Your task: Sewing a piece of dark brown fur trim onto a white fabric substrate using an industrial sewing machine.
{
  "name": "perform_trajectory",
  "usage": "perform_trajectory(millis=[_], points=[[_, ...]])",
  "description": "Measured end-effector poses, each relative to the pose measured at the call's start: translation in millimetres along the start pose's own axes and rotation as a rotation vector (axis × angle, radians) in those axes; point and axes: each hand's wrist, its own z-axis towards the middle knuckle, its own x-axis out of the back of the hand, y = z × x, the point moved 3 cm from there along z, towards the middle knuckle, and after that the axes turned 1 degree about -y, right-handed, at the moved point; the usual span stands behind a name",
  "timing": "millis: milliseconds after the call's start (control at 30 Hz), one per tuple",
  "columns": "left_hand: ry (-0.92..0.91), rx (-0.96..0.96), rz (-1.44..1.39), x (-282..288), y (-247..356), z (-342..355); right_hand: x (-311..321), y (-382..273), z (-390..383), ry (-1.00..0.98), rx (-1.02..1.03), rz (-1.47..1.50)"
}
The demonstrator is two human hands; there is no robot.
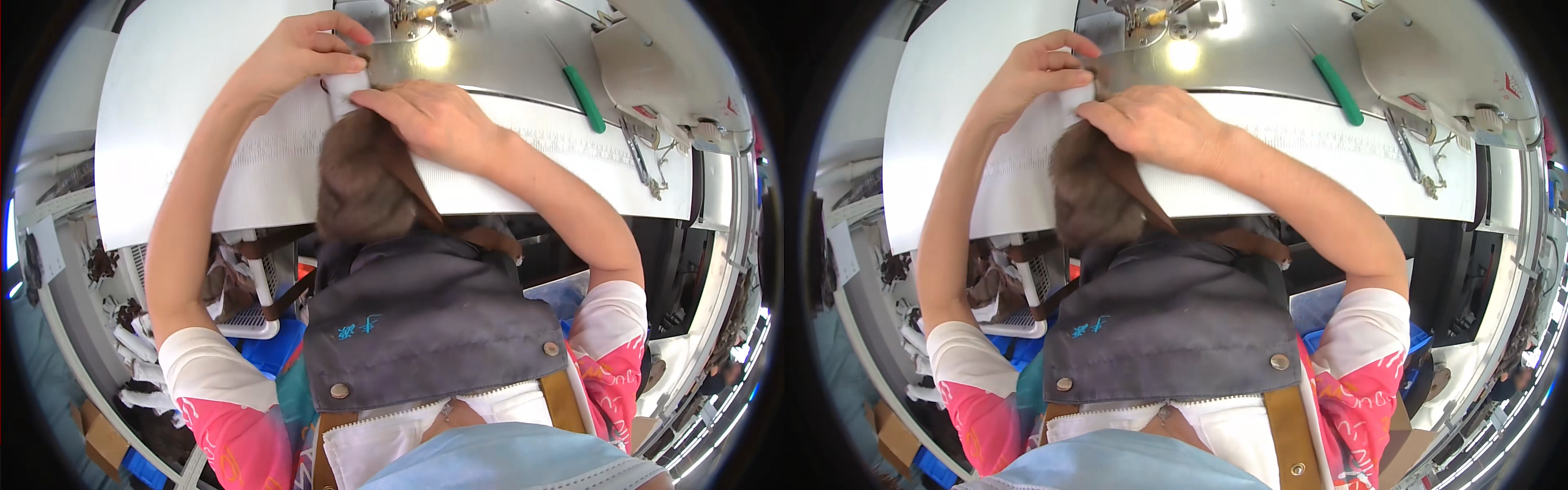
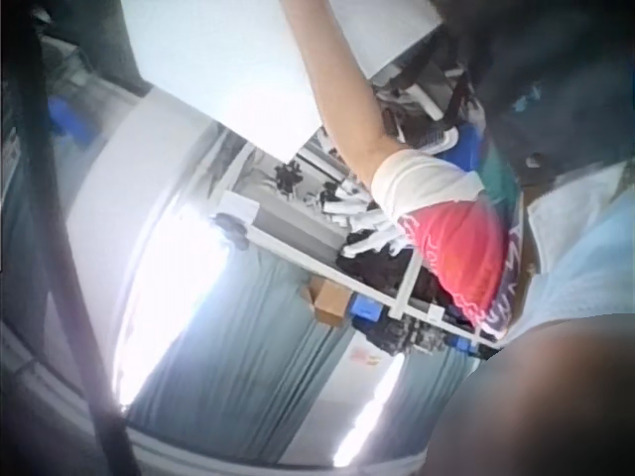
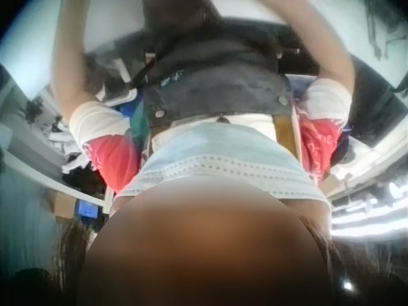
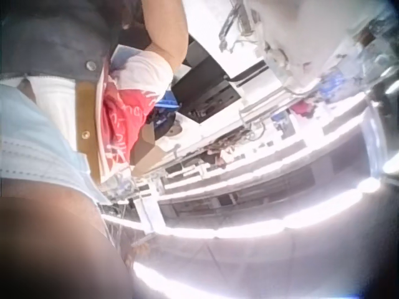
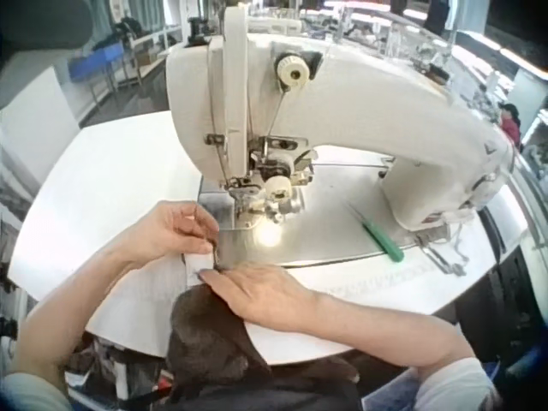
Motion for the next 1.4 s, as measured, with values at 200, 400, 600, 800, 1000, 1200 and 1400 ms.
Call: perform_trajectory(millis=[200,400,600,800,1000,1200,1400], points=[[0.19,-0.207,0.164,-29.2,-2.6,27.5,5.9,20.1,-2.8,0.058,0.033,-0.365],[0.291,-0.348,0.198,-28.6,-11.9,32.9,2.7,17.5,-0.8,0.02,-0.069,-0.476],[0.402,-0.71,0.902,-24.3,-4.2,-7.8,9.3,26.1,-0.2,-0.035,-0.123,-0.494],[0.335,-0.756,1.011,-24.6,-1.3,3.2,12.1,35.8,6.0,-0.068,-0.121,-0.478],[0.286,-0.696,0.904,-16.5,-5.0,15.5,11.2,40.3,9.3,-0.019,-0.161,-0.446],[0.301,-0.662,0.886,-17.9,-2.7,21.0,11.6,46.3,9.2,-0.018,-0.177,-0.443],[0.336,-0.68,0.821,-16.9,-8.3,28.9,10.1,51.7,8.7,-0.019,-0.185,-0.473]])
